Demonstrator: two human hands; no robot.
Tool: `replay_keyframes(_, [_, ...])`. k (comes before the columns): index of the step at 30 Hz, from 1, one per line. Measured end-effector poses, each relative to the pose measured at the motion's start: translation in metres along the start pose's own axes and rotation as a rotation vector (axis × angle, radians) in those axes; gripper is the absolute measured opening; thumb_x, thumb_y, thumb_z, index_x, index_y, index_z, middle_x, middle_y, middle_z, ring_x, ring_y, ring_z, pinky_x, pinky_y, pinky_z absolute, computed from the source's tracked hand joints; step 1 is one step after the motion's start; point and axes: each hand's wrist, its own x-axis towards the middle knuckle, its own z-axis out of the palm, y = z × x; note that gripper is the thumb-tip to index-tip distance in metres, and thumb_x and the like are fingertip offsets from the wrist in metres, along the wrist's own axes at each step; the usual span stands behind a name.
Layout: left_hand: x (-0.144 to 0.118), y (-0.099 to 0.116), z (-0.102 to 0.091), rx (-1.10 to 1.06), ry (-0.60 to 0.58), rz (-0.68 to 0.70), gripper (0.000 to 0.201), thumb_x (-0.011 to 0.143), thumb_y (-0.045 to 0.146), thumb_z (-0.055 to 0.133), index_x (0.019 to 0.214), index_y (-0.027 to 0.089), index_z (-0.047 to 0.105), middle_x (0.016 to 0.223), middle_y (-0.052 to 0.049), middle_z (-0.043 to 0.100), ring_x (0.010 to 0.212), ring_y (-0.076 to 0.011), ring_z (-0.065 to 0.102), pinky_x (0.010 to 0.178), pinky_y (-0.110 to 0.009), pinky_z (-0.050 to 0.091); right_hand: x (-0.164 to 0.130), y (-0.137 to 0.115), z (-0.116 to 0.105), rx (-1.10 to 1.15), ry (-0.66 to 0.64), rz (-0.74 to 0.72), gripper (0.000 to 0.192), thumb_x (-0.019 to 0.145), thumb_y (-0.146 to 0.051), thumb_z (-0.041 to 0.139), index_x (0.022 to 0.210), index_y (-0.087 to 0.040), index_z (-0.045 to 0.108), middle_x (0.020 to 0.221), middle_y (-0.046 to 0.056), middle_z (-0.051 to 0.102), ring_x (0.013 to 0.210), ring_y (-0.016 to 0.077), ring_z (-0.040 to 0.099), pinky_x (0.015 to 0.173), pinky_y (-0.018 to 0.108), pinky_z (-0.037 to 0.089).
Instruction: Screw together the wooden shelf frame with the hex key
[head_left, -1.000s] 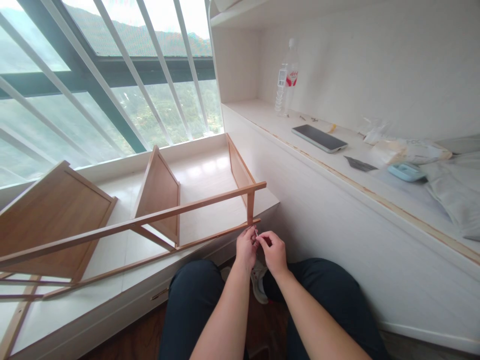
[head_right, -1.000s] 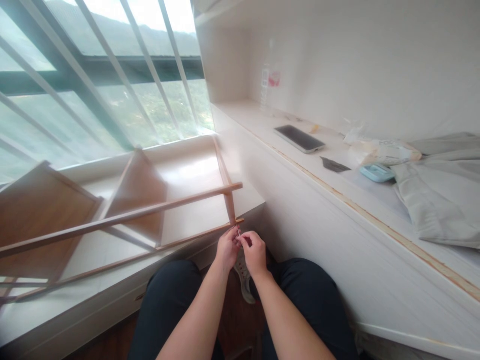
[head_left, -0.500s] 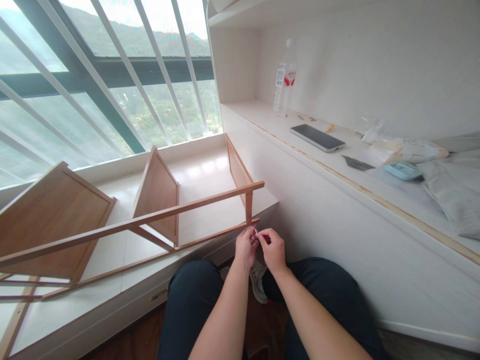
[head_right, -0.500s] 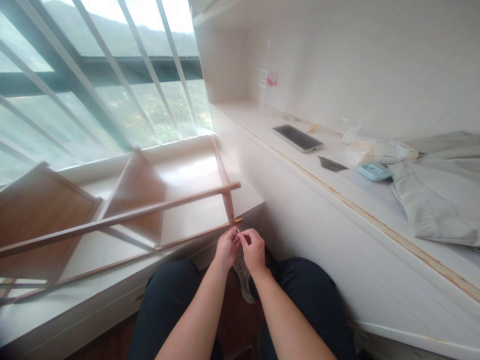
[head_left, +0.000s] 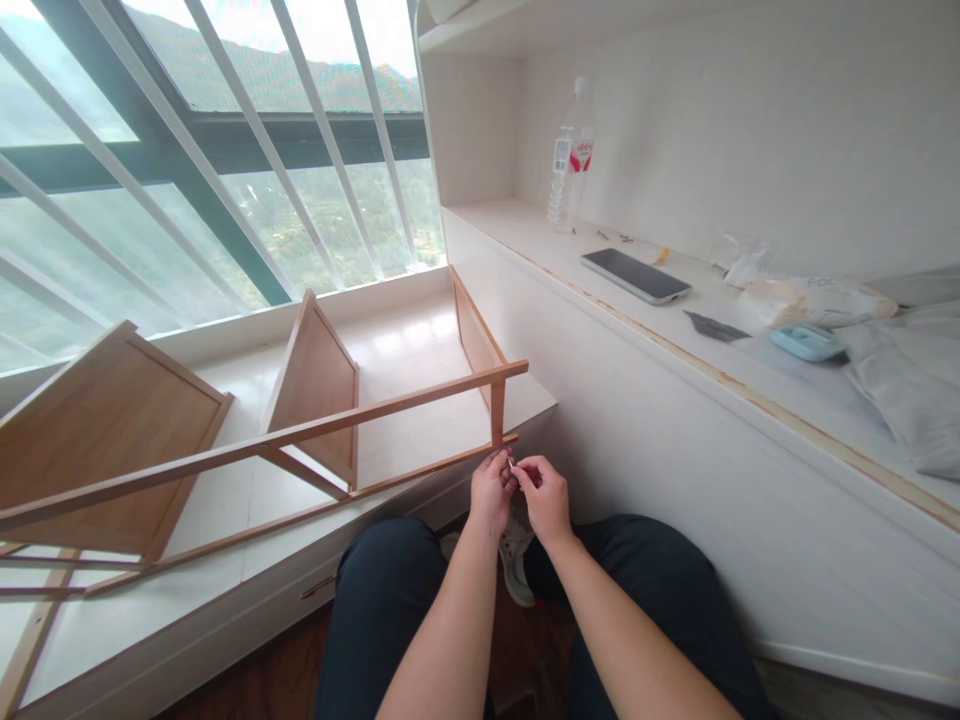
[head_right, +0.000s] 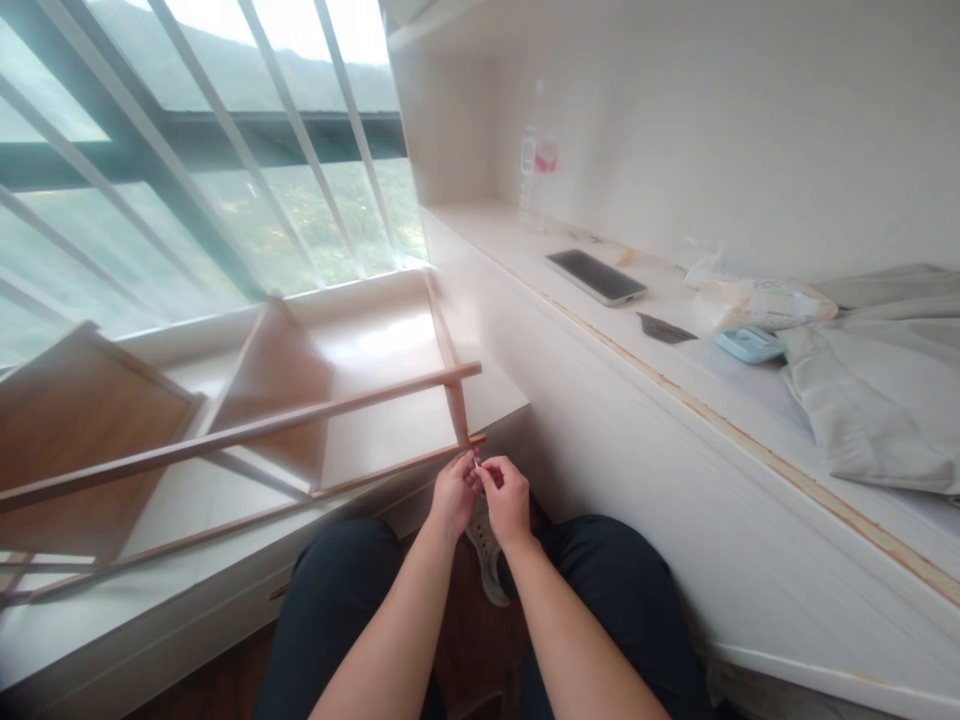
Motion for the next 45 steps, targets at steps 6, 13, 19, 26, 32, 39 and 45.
replay_keyframes(6, [-0.0008, 0.0001, -0.0005, 0.025, -0.015, 0.003, 0.016, 0.098, 0.027, 0.067, 0.107, 0.013, 0.066, 0.088, 0.000, 0.065, 0.066, -0.0107, 0.060, 0.055, -0.023, 0.053, -0.0024, -0.0012, -0.0003, 0.019, -0.011, 0.017, 0.030, 0.098, -0.045, 0.068, 0.093, -0.016, 0.069, 0.086, 0.001, 0.071, 0.077, 0.0146, 0.068, 0.076, 0.033, 0.058])
replay_keyframes(13, [-0.0036, 0.0017, 0.0012, 0.053, -0.051, -0.008, 0.015, 0.098, 0.026, 0.067, 0.107, 0.013, 0.066, 0.087, 0.000, 0.064, 0.064, -0.0099, 0.058, 0.054, -0.022, 0.051, -0.0039, -0.0004, -0.0025, 0.006, 0.001, 0.016, 0.030, 0.097, -0.046, 0.068, 0.093, -0.016, 0.071, 0.086, 0.002, 0.072, 0.077, 0.0146, 0.068, 0.076, 0.033, 0.058])
replay_keyframes(19, [-0.0037, 0.0024, 0.0021, 0.048, -0.055, 0.012, 0.016, 0.098, 0.025, 0.068, 0.108, 0.014, 0.066, 0.087, 0.000, 0.064, 0.063, -0.0096, 0.057, 0.053, -0.021, 0.051, -0.0017, 0.0013, -0.0030, -0.002, 0.012, 0.011, 0.030, 0.098, -0.046, 0.068, 0.093, -0.016, 0.071, 0.086, 0.002, 0.072, 0.077, 0.0147, 0.067, 0.076, 0.033, 0.057])
replay_keyframes(26, [-0.0050, 0.0016, 0.0020, 0.028, -0.037, 0.010, 0.016, 0.098, 0.027, 0.068, 0.107, 0.014, 0.067, 0.085, 0.001, 0.064, 0.062, -0.0094, 0.057, 0.053, -0.021, 0.050, -0.0029, 0.0003, -0.0026, -0.002, 0.004, 0.014, 0.029, 0.097, -0.045, 0.068, 0.092, -0.016, 0.070, 0.085, 0.002, 0.072, 0.076, 0.0145, 0.067, 0.075, 0.032, 0.056])
replay_keyframes(32, [-0.0053, 0.0002, 0.0019, 0.012, -0.024, 0.028, 0.017, 0.098, 0.027, 0.068, 0.107, 0.013, 0.067, 0.083, 0.001, 0.063, 0.060, -0.0091, 0.056, 0.052, -0.021, 0.049, -0.0034, -0.0036, -0.0022, 0.003, 0.013, 0.018, 0.028, 0.096, -0.043, 0.067, 0.091, -0.016, 0.072, 0.086, 0.003, 0.073, 0.074, 0.0141, 0.066, 0.072, 0.030, 0.055])
replay_keyframes(39, [-0.0057, 0.0017, 0.0003, 0.015, -0.018, 0.021, 0.016, 0.098, 0.027, 0.067, 0.108, 0.013, 0.067, 0.084, 0.001, 0.065, 0.061, -0.0096, 0.058, 0.053, -0.022, 0.050, -0.0016, -0.0052, -0.0018, 0.002, 0.019, 0.006, 0.026, 0.096, -0.042, 0.066, 0.090, -0.017, 0.072, 0.084, 0.003, 0.074, 0.071, 0.0150, 0.066, 0.072, 0.031, 0.055])
replay_keyframes(45, [-0.0049, 0.0013, 0.0002, 0.007, -0.022, 0.023, 0.015, 0.098, 0.025, 0.068, 0.108, 0.013, 0.067, 0.084, 0.001, 0.064, 0.061, -0.0094, 0.057, 0.053, -0.021, 0.050, -0.0009, -0.0039, -0.0011, -0.002, 0.002, -0.017, 0.025, 0.096, -0.041, 0.066, 0.090, -0.017, 0.072, 0.086, 0.003, 0.075, 0.073, 0.0157, 0.068, 0.072, 0.031, 0.055])
